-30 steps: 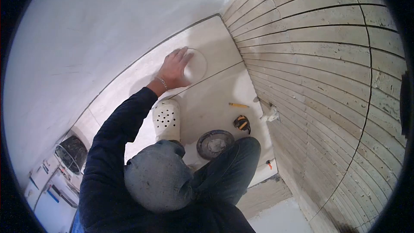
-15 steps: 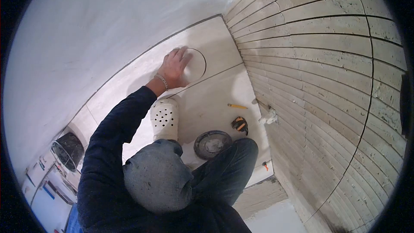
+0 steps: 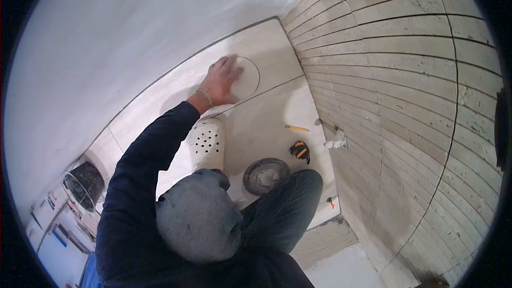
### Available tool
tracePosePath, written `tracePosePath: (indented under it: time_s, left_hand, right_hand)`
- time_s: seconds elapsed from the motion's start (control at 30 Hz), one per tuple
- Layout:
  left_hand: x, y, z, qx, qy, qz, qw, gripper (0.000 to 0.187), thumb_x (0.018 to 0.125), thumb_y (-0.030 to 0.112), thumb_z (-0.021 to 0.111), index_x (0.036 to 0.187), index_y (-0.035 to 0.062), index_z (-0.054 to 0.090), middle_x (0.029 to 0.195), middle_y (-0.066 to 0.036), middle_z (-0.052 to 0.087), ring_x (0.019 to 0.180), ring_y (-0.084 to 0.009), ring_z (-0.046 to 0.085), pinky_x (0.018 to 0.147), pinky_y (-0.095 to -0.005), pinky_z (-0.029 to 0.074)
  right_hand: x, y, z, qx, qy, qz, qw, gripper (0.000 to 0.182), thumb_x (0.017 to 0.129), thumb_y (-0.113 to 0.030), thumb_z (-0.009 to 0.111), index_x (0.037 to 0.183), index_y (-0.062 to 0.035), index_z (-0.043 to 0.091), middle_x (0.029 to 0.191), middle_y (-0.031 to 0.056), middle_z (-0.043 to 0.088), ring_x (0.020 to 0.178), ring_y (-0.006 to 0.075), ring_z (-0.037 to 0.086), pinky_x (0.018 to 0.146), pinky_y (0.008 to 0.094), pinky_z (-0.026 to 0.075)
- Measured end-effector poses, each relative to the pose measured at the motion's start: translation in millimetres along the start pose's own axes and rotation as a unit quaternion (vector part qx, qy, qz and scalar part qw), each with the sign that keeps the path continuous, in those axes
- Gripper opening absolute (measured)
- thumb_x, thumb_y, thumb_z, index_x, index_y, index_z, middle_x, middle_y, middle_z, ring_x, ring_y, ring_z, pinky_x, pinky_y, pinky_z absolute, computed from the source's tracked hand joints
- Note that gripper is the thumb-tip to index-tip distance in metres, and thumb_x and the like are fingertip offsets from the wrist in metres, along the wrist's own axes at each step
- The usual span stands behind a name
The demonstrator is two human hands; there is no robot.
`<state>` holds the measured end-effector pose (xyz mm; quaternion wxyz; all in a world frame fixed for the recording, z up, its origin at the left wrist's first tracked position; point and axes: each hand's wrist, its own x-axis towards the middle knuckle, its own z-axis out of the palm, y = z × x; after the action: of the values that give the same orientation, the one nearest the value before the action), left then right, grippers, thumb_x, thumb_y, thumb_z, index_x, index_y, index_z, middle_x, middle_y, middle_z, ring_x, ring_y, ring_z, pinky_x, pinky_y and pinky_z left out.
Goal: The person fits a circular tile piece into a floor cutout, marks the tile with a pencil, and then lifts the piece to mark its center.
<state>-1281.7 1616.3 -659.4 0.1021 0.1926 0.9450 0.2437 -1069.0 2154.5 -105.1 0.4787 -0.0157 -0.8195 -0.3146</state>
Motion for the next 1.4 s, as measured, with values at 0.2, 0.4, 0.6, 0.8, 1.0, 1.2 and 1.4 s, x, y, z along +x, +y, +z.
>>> tracePosePath:
  time_s: [0.2,0.4,0.6,0.8,1.0,1.2,1.4]
  left_hand:
    - [5.7,12.2,1.1,0.047,-0.015,-0.012,0.999,0.090,0.055,0.042,0.085,0.134,0.0113,0.057,0.151,-0.022,0.034,0.136,-0.0403,0.035,0.109,-0.0505,0.035]
    - [-8.0,1.1,8.5,0.035,0.041,0.005,0.999,0.096,0.054,0.047,0.087,0.137,0.0144,0.054,0.155,-0.020,0.028,0.140,-0.0392,0.032,0.109,-0.0533,0.034]
    - [-20.8,-17.5,-7.7,0.020,0.122,-0.022,0.992,0.078,0.064,0.031,0.085,0.133,0.0094,0.056,0.147,-0.017,0.044,0.135,-0.0309,0.042,0.111,-0.0418,0.036]
    - [-58.9,-82.0,13.2,-0.376,0.289,-0.375,0.796,0.043,0.081,0.018,0.073,0.120,0.0005,0.064,0.109,-0.013,0.071,0.100,-0.0222,0.067,0.090,-0.0307,0.051]
    - [-71.6,-58.6,35.8,-0.493,0.199,-0.362,0.766,0.042,0.085,0.014,0.071,0.124,0.0004,0.062,0.112,-0.010,0.071,0.094,-0.0184,0.068,0.081,-0.0293,0.055]
    - [-51.0,2.4,3.7,-0.119,0.181,-0.183,0.959,0.076,0.071,0.028,0.080,0.137,0.0076,0.049,0.134,-0.014,0.055,0.125,-0.0305,0.050,0.106,-0.0428,0.040]
    - [-49.3,26.9,35.3,-0.164,0.204,-0.250,0.932,0.076,0.074,0.023,0.077,0.141,0.0052,0.044,0.139,-0.017,0.050,0.123,-0.0330,0.050,0.105,-0.0424,0.041]
  right_hand:
    - [-20.4,93.6,5.9,0.014,-0.034,0.057,0.998,0.043,0.103,-0.030,0.050,0.127,0.0056,0.051,0.126,0.0184,0.054,0.118,0.0230,0.050,0.105,0.0358,0.036]
    - [-44.2,157.6,17.9,0.126,-0.054,0.136,0.981,0.039,0.104,-0.028,0.051,0.122,0.0062,0.055,0.118,0.0164,0.064,0.111,0.0186,0.057,0.102,0.0305,0.041]
    - [-10.1,64.2,12.8,0.006,-0.027,0.028,0.999,0.050,0.103,-0.041,0.051,0.121,0.0059,0.057,0.112,0.0174,0.068,0.099,0.0225,0.064,0.089,0.0316,0.049]
    - [-5.1,60.6,16.5,-0.102,-0.024,0.015,0.994,0.055,0.096,-0.047,0.062,0.108,0.0067,0.065,0.097,0.0177,0.072,0.081,0.0241,0.068,0.073,0.0335,0.053]
    - [28.1,10.1,9.0,-0.116,0.106,-0.122,0.980,0.066,0.092,-0.053,0.063,0.117,0.0075,0.064,0.108,0.0208,0.070,0.096,0.0306,0.067,0.087,0.0402,0.050]
    - [30.0,-7.5,5.9,-0.128,0.102,-0.105,0.981,0.075,0.090,-0.062,0.058,0.122,0.0054,0.064,0.109,0.0200,0.070,0.097,0.0313,0.067,0.090,0.0395,0.050]
    - [31.0,-55.8,-0.1,-0.029,0.102,-0.125,0.987,0.061,0.095,-0.043,0.062,0.134,0.0020,0.047,0.149,0.0252,0.033,0.137,0.0434,0.030,0.111,0.0617,0.025]
